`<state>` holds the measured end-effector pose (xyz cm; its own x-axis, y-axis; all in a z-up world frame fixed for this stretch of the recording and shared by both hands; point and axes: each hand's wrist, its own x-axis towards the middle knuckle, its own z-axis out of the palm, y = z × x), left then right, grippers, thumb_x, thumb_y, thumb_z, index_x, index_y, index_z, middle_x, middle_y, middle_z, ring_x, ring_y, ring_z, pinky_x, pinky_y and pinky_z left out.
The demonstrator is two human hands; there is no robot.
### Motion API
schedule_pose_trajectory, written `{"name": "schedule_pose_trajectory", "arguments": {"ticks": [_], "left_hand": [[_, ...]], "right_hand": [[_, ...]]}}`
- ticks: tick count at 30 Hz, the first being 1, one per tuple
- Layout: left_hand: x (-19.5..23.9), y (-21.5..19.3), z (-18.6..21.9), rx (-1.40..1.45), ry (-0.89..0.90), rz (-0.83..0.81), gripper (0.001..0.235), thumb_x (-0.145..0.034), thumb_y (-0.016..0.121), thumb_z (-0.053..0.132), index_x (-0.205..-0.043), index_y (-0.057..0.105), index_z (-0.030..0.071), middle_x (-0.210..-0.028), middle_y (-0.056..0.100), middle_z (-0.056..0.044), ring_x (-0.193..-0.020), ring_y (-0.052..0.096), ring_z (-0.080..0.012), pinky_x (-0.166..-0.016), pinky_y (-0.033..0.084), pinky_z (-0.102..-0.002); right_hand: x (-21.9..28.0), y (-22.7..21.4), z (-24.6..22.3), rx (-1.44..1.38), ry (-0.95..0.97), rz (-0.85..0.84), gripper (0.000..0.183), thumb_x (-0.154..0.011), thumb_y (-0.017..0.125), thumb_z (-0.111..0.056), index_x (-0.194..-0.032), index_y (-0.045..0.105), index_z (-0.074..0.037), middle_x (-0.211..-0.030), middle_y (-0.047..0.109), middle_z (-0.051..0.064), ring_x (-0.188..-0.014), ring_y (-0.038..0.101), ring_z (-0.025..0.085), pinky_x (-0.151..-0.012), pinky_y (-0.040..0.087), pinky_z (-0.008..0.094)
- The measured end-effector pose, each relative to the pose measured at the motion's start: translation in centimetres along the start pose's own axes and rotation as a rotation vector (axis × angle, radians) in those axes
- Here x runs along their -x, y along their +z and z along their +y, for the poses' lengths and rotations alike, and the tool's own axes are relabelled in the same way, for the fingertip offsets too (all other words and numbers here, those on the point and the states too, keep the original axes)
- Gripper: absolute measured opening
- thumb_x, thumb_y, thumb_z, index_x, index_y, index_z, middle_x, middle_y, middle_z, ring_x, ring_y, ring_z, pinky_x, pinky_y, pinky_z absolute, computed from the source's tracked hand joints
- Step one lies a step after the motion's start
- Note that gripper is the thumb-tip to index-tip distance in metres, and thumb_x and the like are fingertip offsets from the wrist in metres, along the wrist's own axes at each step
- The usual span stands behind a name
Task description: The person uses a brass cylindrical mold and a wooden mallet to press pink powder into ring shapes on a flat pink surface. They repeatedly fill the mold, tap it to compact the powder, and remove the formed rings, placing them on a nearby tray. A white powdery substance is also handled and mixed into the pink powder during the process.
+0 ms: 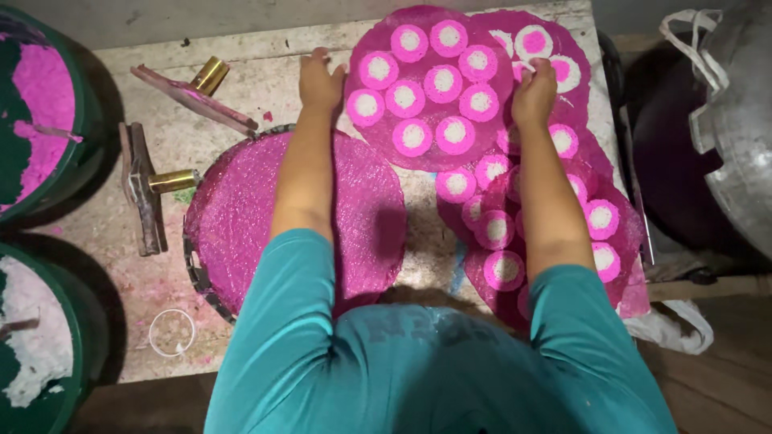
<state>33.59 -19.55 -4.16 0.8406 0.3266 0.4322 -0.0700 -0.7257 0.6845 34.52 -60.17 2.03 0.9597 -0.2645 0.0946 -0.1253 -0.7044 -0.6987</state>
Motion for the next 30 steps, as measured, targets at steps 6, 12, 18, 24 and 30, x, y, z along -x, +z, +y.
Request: {"name": "schedule_pose_trajectory", "arguments": {"ticks": [6,12,18,24,30], "left_hand": [[4.7,-11.3,-0.2,0.269,0.024,-0.128,0.031,-0.092,0.075,0.009,-0.122,0.069,0.002,-0.119,0.065,-0.016,-0.093,0.070,-0.0278,-0.080,0.058,-0.034],[18.3,-29.1,-0.9,0.315,-0.250,-0.029,0.026,-0.101,0.069,0.002,-0.127,0.067,0.001,-0.115,0.069,-0.012,-0.093,0.065,-0.0172,-0.079,0.053,-0.024],[31.5,-39.2,-2.9,-0.017,-0.459,0.115,0.029,-0.098,0.068,0.001,-0.127,0.067,0.002,-0.114,0.070,-0.011,-0.096,0.071,-0.0212,-0.088,0.057,-0.030],[38.3,-41.4,-6.9,-0.524,-0.481,-0.020,0.057,-0.075,0.085,0.018,-0.125,0.063,0.002,-0.135,0.058,-0.022,-0.117,0.054,-0.0446,-0.094,0.047,-0.050],[41.1,-41.9,-12.5,-0.661,-0.468,0.024,0.046,-0.081,0.080,0.021,-0.123,0.064,0.010,-0.127,0.062,-0.018,-0.117,0.058,-0.0419,-0.094,0.050,-0.051]], "right_hand": [[7.4,-2.6,1.3,-0.278,-0.300,0.183,0.019,-0.103,0.063,-0.008,-0.122,0.064,-0.003,-0.116,0.062,0.013,-0.098,0.061,0.016,-0.087,0.055,0.027],[23.4,-2.2,1.2,-0.605,-0.216,-0.204,0.023,-0.104,0.066,-0.011,-0.085,0.060,-0.002,-0.086,0.063,0.003,-0.080,0.060,0.012,-0.077,0.050,0.028],[30.8,-1.2,-6.6,-0.466,-0.456,-0.479,0.033,-0.107,0.067,-0.010,-0.078,0.055,0.002,-0.081,0.059,0.009,-0.079,0.056,0.014,-0.072,0.044,0.029],[33.8,1.1,-17.8,-0.470,-0.638,-0.780,0.022,-0.109,0.062,-0.009,-0.091,0.067,0.002,-0.091,0.065,0.009,-0.084,0.062,0.014,-0.077,0.049,0.029],[38.2,8.5,-24.9,-0.432,-0.683,-0.975,0.018,-0.105,0.061,-0.008,-0.119,0.070,-0.003,-0.104,0.065,0.007,-0.087,0.062,0.015,-0.079,0.052,0.029]]}}
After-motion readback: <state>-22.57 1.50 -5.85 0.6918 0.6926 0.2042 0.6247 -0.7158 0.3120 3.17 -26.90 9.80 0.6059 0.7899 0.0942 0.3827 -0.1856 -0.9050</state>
